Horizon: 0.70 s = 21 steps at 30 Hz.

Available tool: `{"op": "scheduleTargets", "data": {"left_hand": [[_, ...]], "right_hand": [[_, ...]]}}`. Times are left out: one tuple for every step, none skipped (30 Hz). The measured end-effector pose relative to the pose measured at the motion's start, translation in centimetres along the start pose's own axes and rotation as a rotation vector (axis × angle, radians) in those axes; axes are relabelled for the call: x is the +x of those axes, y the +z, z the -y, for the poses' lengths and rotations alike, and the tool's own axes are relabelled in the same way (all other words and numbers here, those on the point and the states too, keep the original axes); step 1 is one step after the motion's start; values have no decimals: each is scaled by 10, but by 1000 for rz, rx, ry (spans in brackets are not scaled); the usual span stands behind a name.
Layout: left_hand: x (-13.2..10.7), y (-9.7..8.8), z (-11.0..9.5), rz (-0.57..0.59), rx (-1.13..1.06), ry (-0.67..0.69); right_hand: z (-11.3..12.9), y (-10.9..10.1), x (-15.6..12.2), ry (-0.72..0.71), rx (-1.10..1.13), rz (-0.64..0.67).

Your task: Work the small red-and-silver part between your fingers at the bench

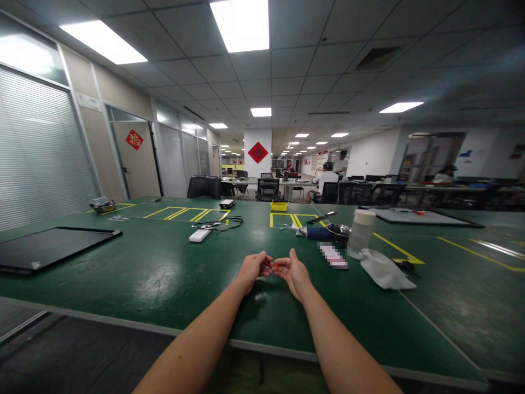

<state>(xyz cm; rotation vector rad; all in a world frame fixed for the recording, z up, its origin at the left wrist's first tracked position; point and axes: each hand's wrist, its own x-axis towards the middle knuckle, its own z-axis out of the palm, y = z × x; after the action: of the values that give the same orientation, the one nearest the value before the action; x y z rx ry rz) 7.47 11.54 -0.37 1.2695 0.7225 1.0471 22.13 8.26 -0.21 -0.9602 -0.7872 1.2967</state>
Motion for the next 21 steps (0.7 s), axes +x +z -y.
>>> {"op": "scheduleTargets", "data": {"left_hand": [[1, 0, 1, -2, -16, -1], [1, -1, 2, -7, -30, -3], [2, -1, 2, -14, -41, -5], [3, -1, 3, -20, -50, -9], [4, -1, 4, -26, -58, -14], [4, -2, 4, -32, -65, -22], [5, -2, 5, -36, -71, -28], [5, -2, 5, -39, -79, -32], [6, -2, 5, -42, -85, -35], [6, -2, 5, -45, -89, -37], [6, -2, 5, -47, -93, -40], [6, -2, 5, -47, -96, -42], [5, -2, 5, -45, -98, -44], [5, -2, 5, -43, -100, -46], [5, -2, 4, -41, -101, -48], [4, -2, 4, -41, -101, -49], [4, -2, 3, -41, -100, -50], [4, -2, 3, -42, -100, -50], [4, -2, 2, -41, -98, -50], [4, -2, 2, -41, -97, -49], [3, -1, 2, -41, -95, -50]], "right_hand": [[1, 0, 0, 6, 11, -1], [1, 0, -1, 8, 24, 0], [1, 0, -1, 9, 38, 3], [2, 0, -2, 8, 52, 7], [2, 0, -3, 7, 65, 11], [3, 0, -3, 7, 76, 14], [4, 1, -4, 11, 82, 13], [4, 1, -5, 15, 86, 10], [4, 1, -5, 19, 87, 7], [5, 2, -5, 21, 87, 2], [5, 2, -5, 24, 85, -4], [5, 2, -5, 25, 82, -8], [5, 2, -6, 24, 81, -11], [5, 2, -6, 24, 80, -13], [5, 2, -6, 24, 79, -15], [5, 2, -6, 24, 79, -13], [5, 2, -6, 23, 79, -12], [5, 2, -5, 23, 79, -12], [5, 2, -5, 24, 77, -13], [5, 2, -5, 24, 75, -13], [4, 2, -4, 24, 74, -13]]}}
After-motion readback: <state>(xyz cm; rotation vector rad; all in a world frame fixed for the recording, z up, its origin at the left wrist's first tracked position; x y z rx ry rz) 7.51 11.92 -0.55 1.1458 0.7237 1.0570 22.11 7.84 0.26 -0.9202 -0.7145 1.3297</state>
